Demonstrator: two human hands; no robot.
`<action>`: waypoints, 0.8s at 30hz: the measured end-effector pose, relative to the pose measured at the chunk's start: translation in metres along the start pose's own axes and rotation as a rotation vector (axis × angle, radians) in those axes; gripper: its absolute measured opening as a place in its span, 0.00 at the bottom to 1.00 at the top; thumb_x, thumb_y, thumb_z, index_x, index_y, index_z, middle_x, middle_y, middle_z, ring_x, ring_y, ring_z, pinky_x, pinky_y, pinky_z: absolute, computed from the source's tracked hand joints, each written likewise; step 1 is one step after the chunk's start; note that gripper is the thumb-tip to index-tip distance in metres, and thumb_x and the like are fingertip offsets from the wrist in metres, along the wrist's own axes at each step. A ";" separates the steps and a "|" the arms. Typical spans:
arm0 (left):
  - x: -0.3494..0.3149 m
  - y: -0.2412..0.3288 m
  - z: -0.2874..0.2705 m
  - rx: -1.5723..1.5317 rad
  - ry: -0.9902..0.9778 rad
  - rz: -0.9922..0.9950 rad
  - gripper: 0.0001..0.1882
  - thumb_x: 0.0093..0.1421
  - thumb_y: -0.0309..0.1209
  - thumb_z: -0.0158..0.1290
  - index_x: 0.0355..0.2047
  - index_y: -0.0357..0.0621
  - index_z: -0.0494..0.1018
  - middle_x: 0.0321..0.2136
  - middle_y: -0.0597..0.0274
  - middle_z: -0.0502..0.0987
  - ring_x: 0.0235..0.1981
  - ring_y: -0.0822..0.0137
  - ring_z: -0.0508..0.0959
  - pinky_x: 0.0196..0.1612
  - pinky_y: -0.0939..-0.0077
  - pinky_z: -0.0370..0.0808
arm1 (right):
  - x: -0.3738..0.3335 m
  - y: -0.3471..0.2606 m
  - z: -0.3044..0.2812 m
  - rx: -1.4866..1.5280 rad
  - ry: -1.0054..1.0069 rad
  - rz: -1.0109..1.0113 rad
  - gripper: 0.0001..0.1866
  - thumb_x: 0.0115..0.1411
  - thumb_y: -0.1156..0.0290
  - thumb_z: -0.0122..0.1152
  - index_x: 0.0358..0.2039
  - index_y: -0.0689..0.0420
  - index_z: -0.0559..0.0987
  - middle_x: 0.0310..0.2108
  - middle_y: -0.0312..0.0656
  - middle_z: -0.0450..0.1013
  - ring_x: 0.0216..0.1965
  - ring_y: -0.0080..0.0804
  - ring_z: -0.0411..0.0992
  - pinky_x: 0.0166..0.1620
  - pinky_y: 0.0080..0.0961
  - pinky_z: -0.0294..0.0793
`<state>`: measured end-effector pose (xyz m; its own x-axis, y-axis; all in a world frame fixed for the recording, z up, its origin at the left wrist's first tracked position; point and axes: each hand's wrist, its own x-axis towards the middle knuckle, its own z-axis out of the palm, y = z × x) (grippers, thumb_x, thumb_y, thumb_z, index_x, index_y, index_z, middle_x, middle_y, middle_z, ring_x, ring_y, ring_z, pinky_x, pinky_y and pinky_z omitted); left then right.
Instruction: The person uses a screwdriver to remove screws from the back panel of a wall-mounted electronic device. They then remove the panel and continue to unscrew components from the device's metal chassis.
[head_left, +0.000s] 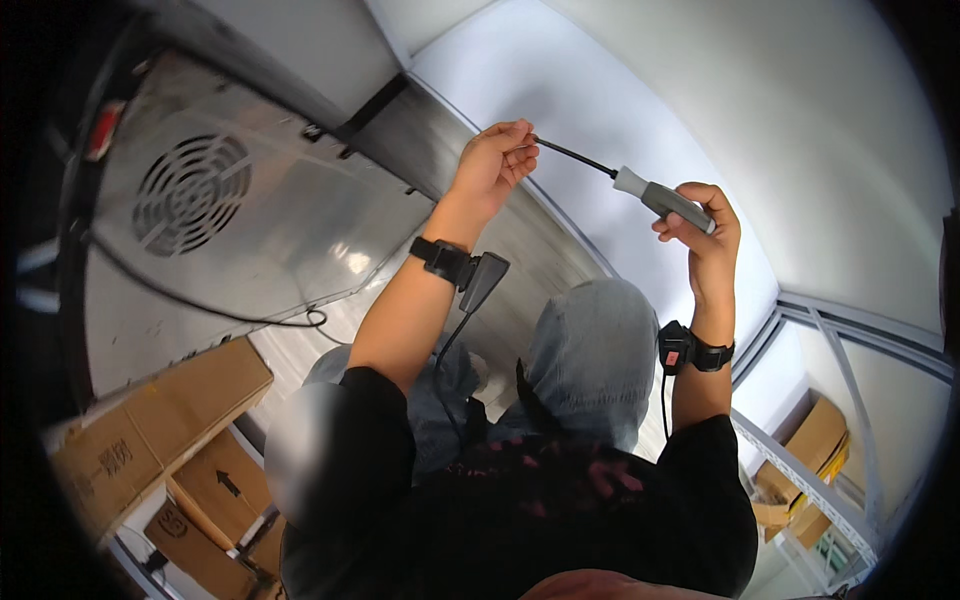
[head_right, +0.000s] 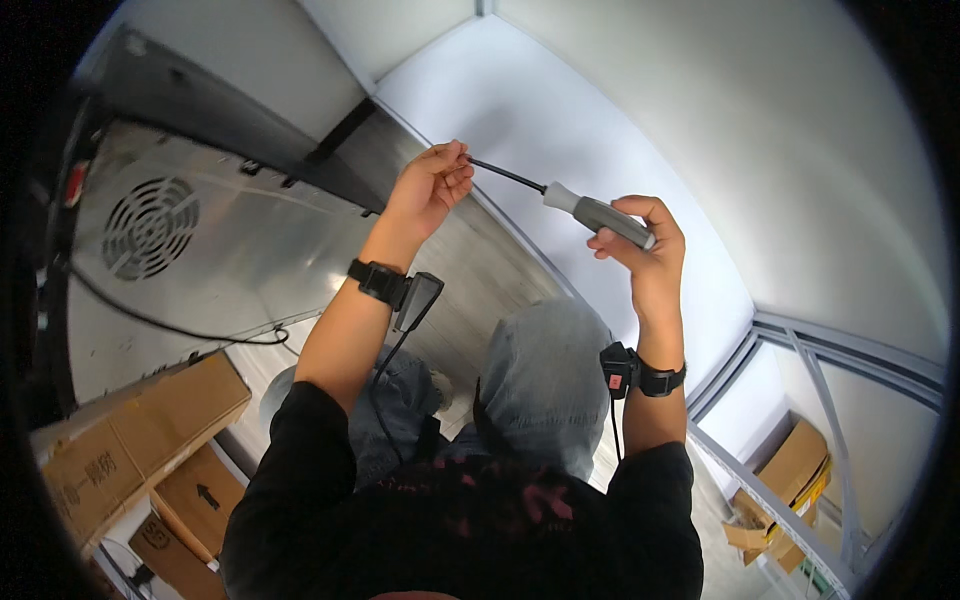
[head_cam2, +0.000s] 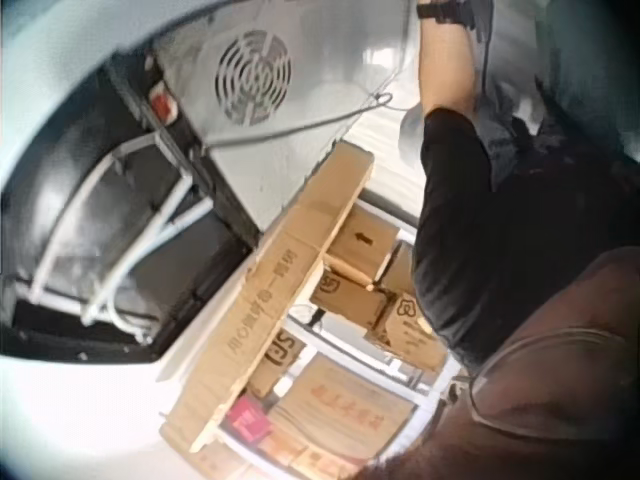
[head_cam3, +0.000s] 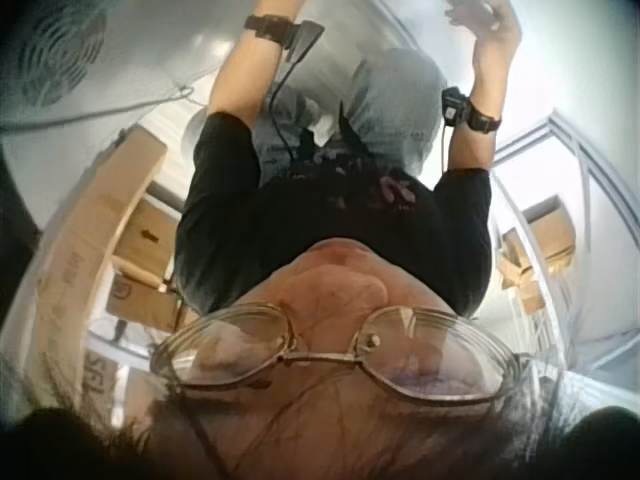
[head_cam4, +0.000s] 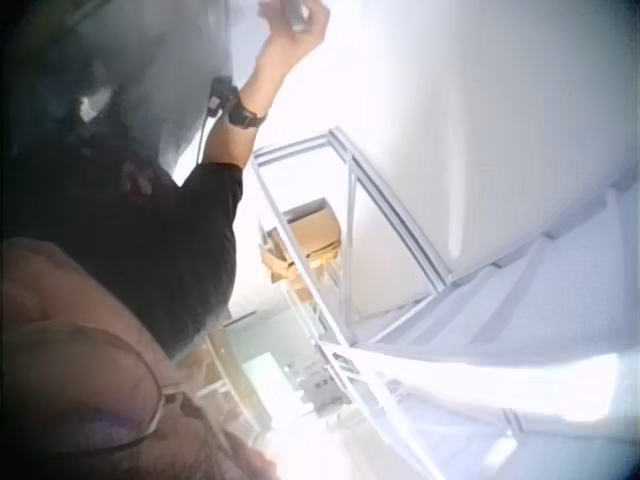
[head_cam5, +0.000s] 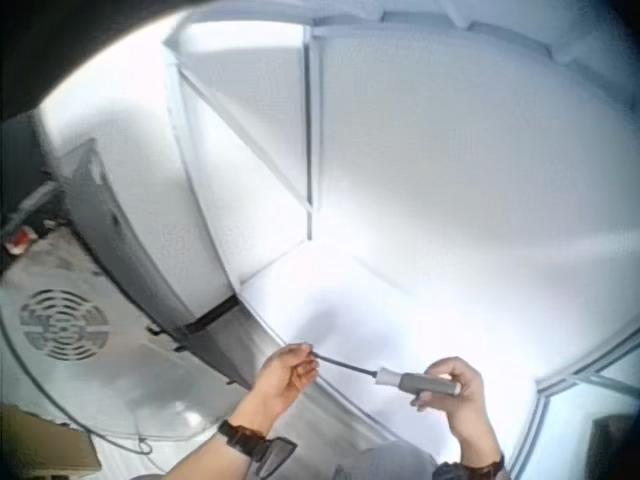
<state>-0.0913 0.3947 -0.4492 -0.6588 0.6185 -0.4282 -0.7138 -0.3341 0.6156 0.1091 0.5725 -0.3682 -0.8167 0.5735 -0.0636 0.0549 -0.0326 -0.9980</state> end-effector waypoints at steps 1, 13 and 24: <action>0.016 -0.017 -0.003 0.022 0.009 -0.023 0.08 0.59 0.29 0.54 0.35 0.38 0.72 0.26 0.64 0.74 0.29 0.72 0.74 0.32 0.79 0.73 | 0.000 0.012 -0.013 0.008 0.042 0.038 0.11 0.51 0.84 0.58 0.36 0.63 0.73 0.30 0.44 0.73 0.26 0.30 0.76 0.30 0.22 0.75; 0.156 -0.180 -0.059 1.416 -0.033 0.588 0.06 0.53 0.29 0.57 0.31 0.42 0.79 0.28 0.60 0.78 0.31 0.64 0.75 0.35 0.71 0.72 | -0.038 0.155 -0.078 0.221 0.499 0.314 0.10 0.55 0.80 0.56 0.38 0.65 0.70 0.32 0.49 0.73 0.26 0.35 0.77 0.28 0.20 0.78; 0.161 -0.190 -0.076 1.480 -0.081 0.659 0.13 0.51 0.28 0.58 0.39 0.45 0.78 0.28 0.61 0.77 0.31 0.64 0.74 0.36 0.70 0.72 | -0.034 0.161 -0.080 0.312 0.500 0.272 0.11 0.56 0.79 0.56 0.40 0.65 0.70 0.32 0.49 0.73 0.27 0.36 0.76 0.29 0.19 0.77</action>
<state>-0.0800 0.5031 -0.6853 -0.6935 0.7028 0.1583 0.5452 0.3684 0.7530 0.1917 0.6132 -0.5267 -0.4271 0.8209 -0.3792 -0.0090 -0.4232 -0.9060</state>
